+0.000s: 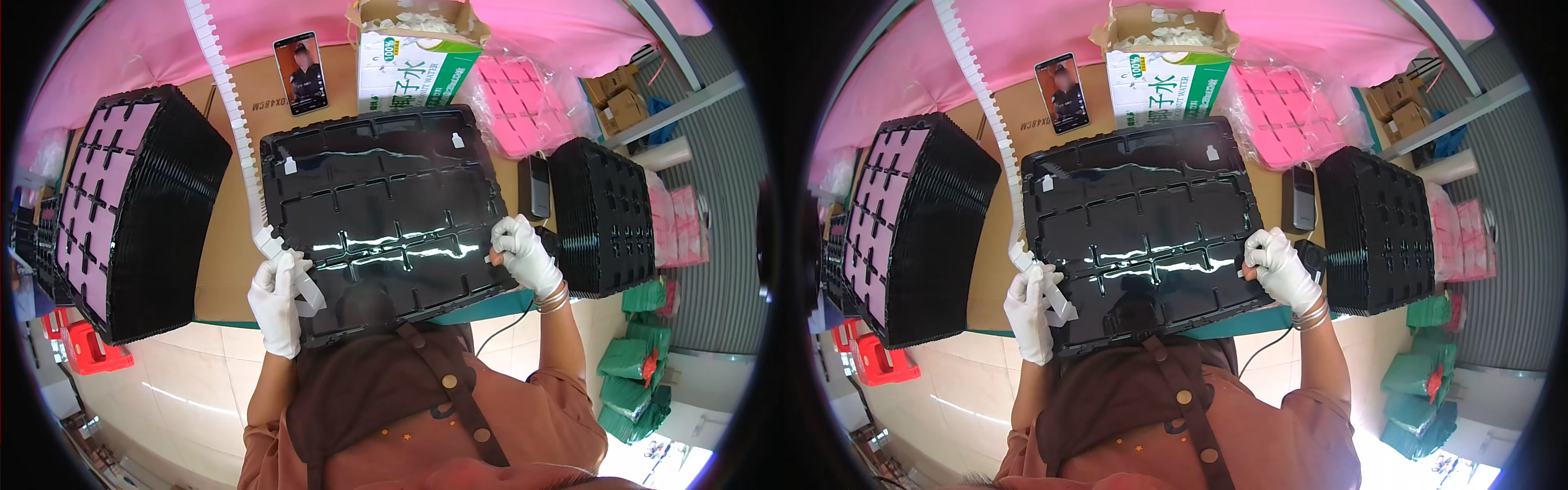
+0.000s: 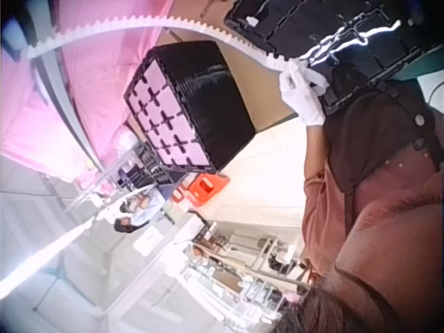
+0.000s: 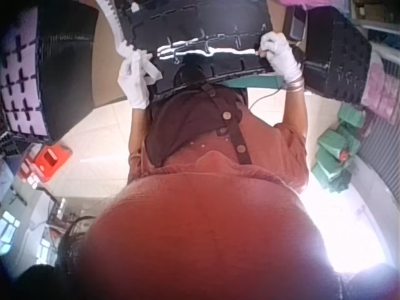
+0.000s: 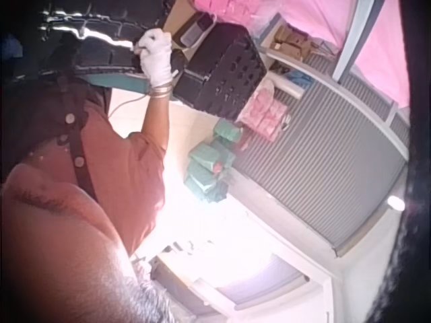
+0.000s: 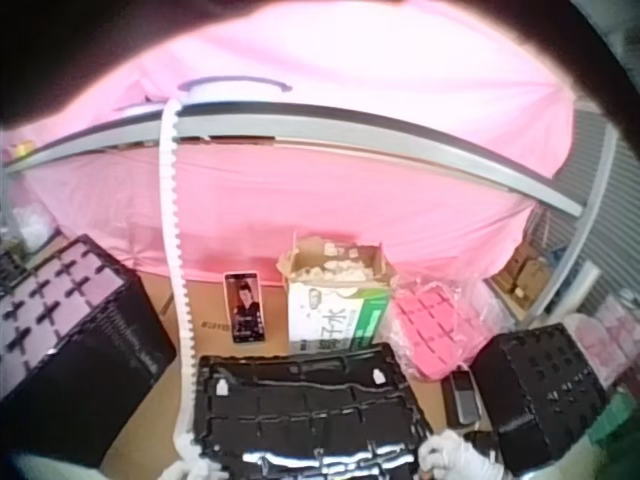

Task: The person assembles black plastic trays by inserting white plastic clips into designated slots on the tray surface. They then place pink foam inserts into the tray compartments and stack the completed units. The process is repeated for multiple trays in a repetitive assembly line fashion.

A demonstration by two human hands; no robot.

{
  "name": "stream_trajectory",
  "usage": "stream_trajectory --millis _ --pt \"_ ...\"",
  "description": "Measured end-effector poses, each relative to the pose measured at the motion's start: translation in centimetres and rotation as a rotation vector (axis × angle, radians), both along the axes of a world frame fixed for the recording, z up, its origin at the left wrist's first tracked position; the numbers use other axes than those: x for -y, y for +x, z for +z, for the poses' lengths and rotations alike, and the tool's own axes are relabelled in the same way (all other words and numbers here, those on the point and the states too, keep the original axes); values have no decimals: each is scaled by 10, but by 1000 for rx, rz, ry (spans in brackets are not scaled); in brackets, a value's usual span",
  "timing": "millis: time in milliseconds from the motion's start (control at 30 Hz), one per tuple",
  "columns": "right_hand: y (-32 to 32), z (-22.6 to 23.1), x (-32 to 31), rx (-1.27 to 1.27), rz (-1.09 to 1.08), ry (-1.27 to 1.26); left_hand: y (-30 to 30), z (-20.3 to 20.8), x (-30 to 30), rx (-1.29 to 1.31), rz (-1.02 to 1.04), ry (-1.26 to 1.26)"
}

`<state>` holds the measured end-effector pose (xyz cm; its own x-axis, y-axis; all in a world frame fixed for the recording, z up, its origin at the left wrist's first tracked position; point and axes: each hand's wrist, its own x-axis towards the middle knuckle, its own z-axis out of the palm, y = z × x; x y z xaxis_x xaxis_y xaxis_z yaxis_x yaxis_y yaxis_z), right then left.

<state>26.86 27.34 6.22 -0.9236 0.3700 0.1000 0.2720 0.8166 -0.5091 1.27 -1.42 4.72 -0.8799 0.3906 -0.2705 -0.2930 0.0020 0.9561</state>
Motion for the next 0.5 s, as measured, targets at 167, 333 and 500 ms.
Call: stream_trajectory --millis 167,333,500 --pt "2 13 -12 89 94 -243 1 -2 2 12 2 6" --pt "-28 41 -38 -109 -11 -686 0 -2 1 24 -19 31" --pt "-140 96 -86 -404 -351 -108 1 -1 4 -61 -30 -3"
